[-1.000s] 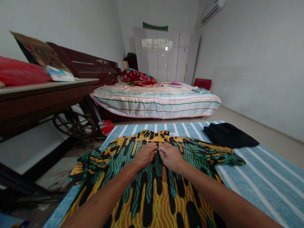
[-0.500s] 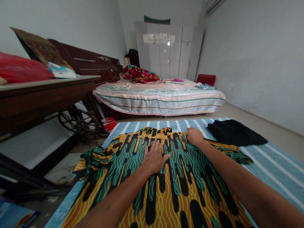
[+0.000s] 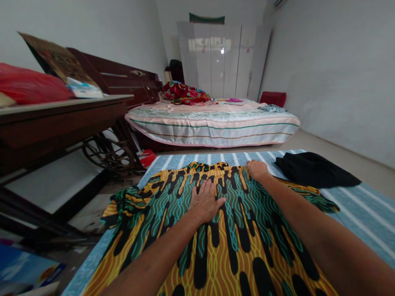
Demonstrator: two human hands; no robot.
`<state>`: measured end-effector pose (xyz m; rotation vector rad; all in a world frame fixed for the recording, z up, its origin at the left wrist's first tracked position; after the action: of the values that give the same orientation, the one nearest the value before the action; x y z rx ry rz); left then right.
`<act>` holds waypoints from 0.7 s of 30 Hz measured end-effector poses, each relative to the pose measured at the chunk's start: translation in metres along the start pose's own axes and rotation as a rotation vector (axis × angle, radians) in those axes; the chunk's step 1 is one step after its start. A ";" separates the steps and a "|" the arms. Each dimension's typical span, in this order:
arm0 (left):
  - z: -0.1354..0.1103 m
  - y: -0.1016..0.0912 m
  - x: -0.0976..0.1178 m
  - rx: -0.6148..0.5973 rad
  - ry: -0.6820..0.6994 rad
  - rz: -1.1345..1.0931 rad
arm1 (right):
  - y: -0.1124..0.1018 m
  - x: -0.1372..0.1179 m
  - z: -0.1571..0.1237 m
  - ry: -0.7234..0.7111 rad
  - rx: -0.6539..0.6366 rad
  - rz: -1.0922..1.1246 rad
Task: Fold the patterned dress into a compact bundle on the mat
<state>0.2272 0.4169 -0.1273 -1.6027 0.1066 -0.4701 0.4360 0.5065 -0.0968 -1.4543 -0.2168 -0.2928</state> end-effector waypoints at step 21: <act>-0.002 0.001 0.002 -0.007 0.005 -0.045 | -0.050 -0.093 0.012 -0.155 0.158 0.124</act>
<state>0.2288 0.4139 -0.1277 -1.6137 0.0767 -0.5090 0.3321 0.5203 -0.0779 -1.3276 -0.2679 -0.0603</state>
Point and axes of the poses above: each hand's wrist, its own z-axis towards the middle knuckle, its own y-axis out of the palm, x = y × z, the point moved 10 cm from there along z, towards the middle knuckle, and after that the axes turned 11 degrees about -z, right-handed, at the moved point
